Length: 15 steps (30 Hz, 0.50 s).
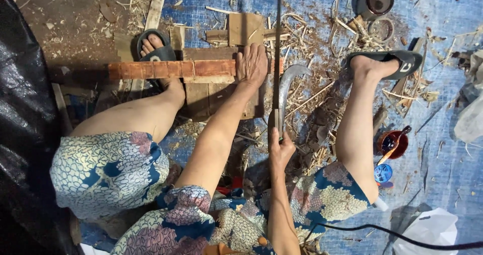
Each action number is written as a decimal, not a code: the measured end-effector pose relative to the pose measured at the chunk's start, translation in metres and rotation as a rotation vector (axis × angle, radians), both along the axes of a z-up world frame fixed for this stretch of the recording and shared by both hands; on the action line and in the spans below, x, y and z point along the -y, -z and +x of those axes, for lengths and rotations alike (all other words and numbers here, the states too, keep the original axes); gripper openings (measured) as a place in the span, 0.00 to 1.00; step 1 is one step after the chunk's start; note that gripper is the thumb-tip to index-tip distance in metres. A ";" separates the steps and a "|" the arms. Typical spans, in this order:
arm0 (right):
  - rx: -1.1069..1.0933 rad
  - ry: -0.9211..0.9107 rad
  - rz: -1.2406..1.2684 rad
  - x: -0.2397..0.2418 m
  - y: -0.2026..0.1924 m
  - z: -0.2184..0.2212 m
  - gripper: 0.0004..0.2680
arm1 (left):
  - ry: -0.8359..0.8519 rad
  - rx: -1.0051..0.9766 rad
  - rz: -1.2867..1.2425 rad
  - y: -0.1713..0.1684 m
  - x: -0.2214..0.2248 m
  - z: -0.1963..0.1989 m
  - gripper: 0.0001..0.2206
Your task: The person saws a piece of wood by holding it with one hand and cutting it with a sickle in the other, shifting the wood as needed.
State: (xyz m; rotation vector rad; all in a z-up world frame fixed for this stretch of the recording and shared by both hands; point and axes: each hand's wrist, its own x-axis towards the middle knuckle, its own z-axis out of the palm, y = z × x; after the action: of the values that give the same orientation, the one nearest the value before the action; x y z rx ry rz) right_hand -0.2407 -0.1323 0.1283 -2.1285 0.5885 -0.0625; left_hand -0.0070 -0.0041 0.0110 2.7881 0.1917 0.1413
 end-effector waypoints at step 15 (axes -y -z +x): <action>-0.088 -0.006 0.034 0.014 0.023 -0.020 0.14 | 0.014 0.006 -0.021 -0.012 -0.001 -0.003 0.03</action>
State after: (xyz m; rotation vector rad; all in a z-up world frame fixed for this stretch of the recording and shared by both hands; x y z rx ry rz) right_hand -0.2603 -0.1467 0.1056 -2.1081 0.6310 0.0446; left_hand -0.0102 -0.0036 0.0228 2.7674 0.1704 0.1439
